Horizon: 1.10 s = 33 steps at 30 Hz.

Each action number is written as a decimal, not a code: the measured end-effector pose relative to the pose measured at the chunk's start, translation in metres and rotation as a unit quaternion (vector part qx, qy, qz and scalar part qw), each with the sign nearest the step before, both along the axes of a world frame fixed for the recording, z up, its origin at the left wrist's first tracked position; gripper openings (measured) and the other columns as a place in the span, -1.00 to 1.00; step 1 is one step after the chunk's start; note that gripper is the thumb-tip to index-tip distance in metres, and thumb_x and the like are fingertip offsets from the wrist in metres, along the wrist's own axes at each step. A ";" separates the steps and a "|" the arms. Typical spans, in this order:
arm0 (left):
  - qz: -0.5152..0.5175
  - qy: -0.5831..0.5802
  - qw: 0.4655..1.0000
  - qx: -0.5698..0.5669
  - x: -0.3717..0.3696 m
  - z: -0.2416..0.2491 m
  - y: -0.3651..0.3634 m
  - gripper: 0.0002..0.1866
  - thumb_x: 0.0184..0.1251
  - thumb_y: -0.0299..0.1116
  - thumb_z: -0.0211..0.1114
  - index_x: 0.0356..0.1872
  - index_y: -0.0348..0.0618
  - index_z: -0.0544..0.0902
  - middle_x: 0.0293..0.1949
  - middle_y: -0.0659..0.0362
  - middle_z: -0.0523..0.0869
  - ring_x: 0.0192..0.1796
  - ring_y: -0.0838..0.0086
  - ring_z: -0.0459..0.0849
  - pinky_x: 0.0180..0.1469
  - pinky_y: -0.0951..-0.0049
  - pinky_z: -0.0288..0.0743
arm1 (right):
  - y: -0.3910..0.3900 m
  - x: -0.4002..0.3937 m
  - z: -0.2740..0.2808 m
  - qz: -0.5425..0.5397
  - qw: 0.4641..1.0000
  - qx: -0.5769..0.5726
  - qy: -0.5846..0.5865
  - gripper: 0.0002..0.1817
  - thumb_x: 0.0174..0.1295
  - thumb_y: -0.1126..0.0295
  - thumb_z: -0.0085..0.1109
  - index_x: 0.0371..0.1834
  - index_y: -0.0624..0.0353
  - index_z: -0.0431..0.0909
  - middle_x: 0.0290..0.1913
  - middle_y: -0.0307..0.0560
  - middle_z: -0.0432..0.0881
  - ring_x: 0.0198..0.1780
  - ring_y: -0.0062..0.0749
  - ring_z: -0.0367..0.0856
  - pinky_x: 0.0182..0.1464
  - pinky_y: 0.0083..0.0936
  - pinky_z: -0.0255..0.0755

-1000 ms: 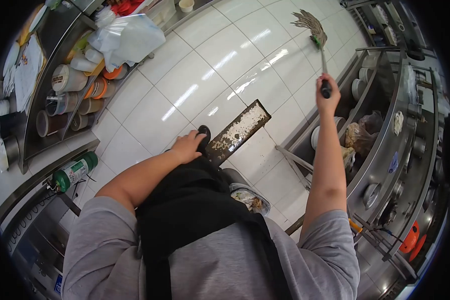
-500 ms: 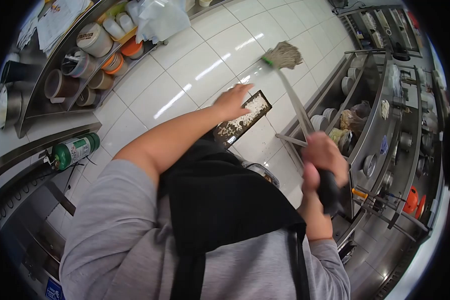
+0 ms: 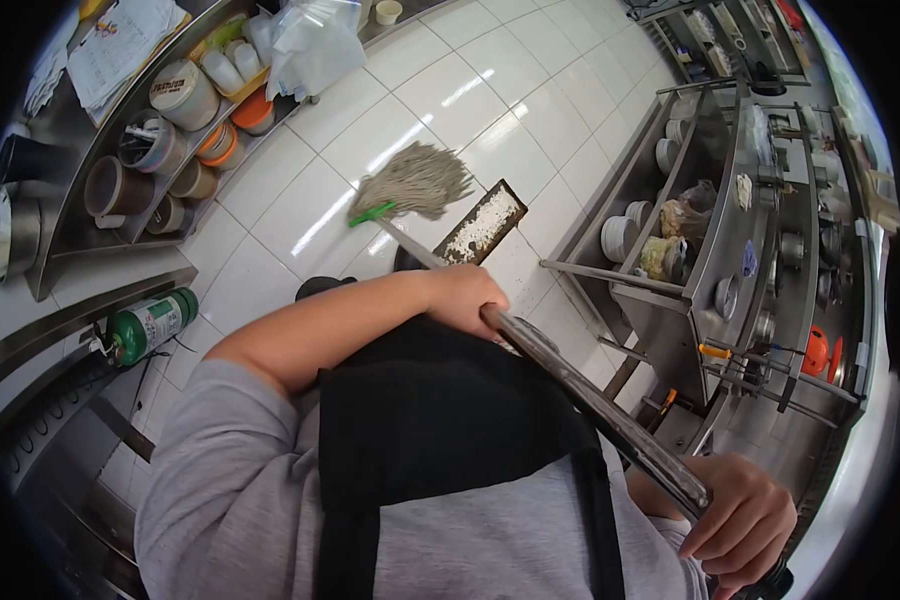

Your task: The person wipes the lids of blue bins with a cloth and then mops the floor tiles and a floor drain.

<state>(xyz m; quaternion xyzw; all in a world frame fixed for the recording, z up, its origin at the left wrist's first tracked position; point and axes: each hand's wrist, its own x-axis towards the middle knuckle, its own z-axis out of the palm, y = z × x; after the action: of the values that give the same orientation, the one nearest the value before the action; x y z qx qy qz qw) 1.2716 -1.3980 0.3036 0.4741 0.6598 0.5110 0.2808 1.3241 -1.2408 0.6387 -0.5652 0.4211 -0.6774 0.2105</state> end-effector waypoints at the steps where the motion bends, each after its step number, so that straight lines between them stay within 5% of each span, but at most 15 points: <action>1: 0.007 -0.012 1.000 0.008 0.001 -0.003 -0.010 -0.70 0.00 -0.24 0.45 -0.59 -0.10 0.47 -0.60 0.12 0.58 -0.44 0.14 0.61 -0.39 0.23 0.42 | 0.001 -0.006 -0.001 0.023 1.000 0.008 -0.018 -0.75 0.02 0.53 0.34 -0.76 0.20 0.52 -0.75 -0.15 0.49 -0.70 -0.49 0.54 -0.41 -0.48 0.65; 8: 0.184 -0.021 0.982 -0.045 0.000 -0.025 -0.074 -0.69 -0.09 -0.23 0.45 -0.61 -0.13 0.46 -0.60 0.06 0.56 -0.46 0.07 0.59 -0.38 0.19 0.40 | 0.001 -0.067 -0.048 0.040 0.992 -0.068 -0.102 -0.77 0.02 0.59 0.29 -0.75 0.21 0.55 -0.76 -0.13 0.49 -0.73 -0.47 0.50 -0.39 -0.48 0.63; 9: 0.228 -0.031 0.969 -0.085 0.001 -0.029 -0.083 -0.70 -0.09 -0.27 0.44 -0.60 -0.13 0.45 -0.59 0.06 0.56 -0.46 0.07 0.57 -0.39 0.20 0.40 | 0.021 -0.078 -0.059 0.072 0.993 -0.053 -0.072 -0.73 0.20 0.26 0.37 -0.52 0.12 0.50 -0.66 -0.21 0.54 -0.58 -0.39 0.55 -0.27 -0.35 0.58; 10: 0.272 -0.039 0.954 -0.123 -0.001 -0.032 -0.090 -0.71 -0.10 -0.30 0.44 -0.60 -0.14 0.44 -0.59 0.06 0.56 -0.47 0.06 0.55 -0.40 0.21 0.39 | 0.026 -0.090 -0.069 0.071 0.993 -0.057 -0.068 -0.73 0.20 0.26 0.37 -0.52 0.12 0.50 -0.66 -0.21 0.54 -0.58 -0.39 0.55 -0.27 -0.35 0.58; 16: 0.403 -0.149 0.877 -0.212 -0.026 -0.066 -0.090 -0.74 -0.03 -0.36 0.46 -0.54 -0.13 0.47 -0.59 0.13 0.54 -0.49 0.33 0.55 -0.40 0.32 0.39 | 0.049 -0.163 -0.152 -0.185 0.935 -0.127 -0.275 -0.78 0.19 0.33 0.34 -0.36 0.10 0.45 -0.15 0.03 0.57 -0.19 -0.27 0.58 0.01 -0.12 0.52; 22: 0.466 -0.183 0.830 -0.247 -0.073 -0.122 -0.032 -0.77 -0.01 -0.39 0.47 -0.41 -0.11 0.54 -0.51 0.18 0.60 -0.42 0.44 0.55 -0.29 0.44 0.45 | 0.107 -0.262 -0.194 -0.207 0.902 0.024 -0.378 -0.83 0.28 0.37 0.21 -0.27 0.14 0.41 -0.23 0.07 0.60 -0.08 -0.21 0.61 0.17 -0.16 0.42; 26: 0.464 -0.228 0.849 -0.113 -0.133 -0.152 0.007 -0.69 -0.05 -0.44 0.47 -0.27 -0.09 0.54 -0.43 0.20 0.63 -0.33 0.46 0.61 -0.23 0.45 0.47 | 0.153 -0.328 -0.202 -0.251 0.895 0.011 -0.369 -0.75 0.30 0.24 0.24 -0.36 0.09 0.38 -0.43 -0.10 0.54 -0.21 -0.28 0.58 0.10 -0.22 0.43; 33: 0.528 -0.005 0.838 -0.138 -0.330 -0.089 0.143 -0.70 -0.11 -0.44 0.41 -0.31 0.04 0.53 -0.71 0.23 0.50 -0.56 0.25 0.57 -0.46 0.33 0.39 | 0.249 -0.452 -0.137 -0.385 0.875 -0.016 -0.293 -0.63 0.28 0.08 0.23 -0.45 0.02 0.29 -0.57 -0.28 0.32 -0.43 -0.43 0.38 -0.11 -0.32 0.40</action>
<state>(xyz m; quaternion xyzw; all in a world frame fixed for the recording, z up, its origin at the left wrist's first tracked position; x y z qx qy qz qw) 0.9417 -1.2546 0.2143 0.0079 0.8722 0.4879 0.0341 0.8725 -0.9915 0.5014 -0.1374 0.5140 -0.8459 0.0375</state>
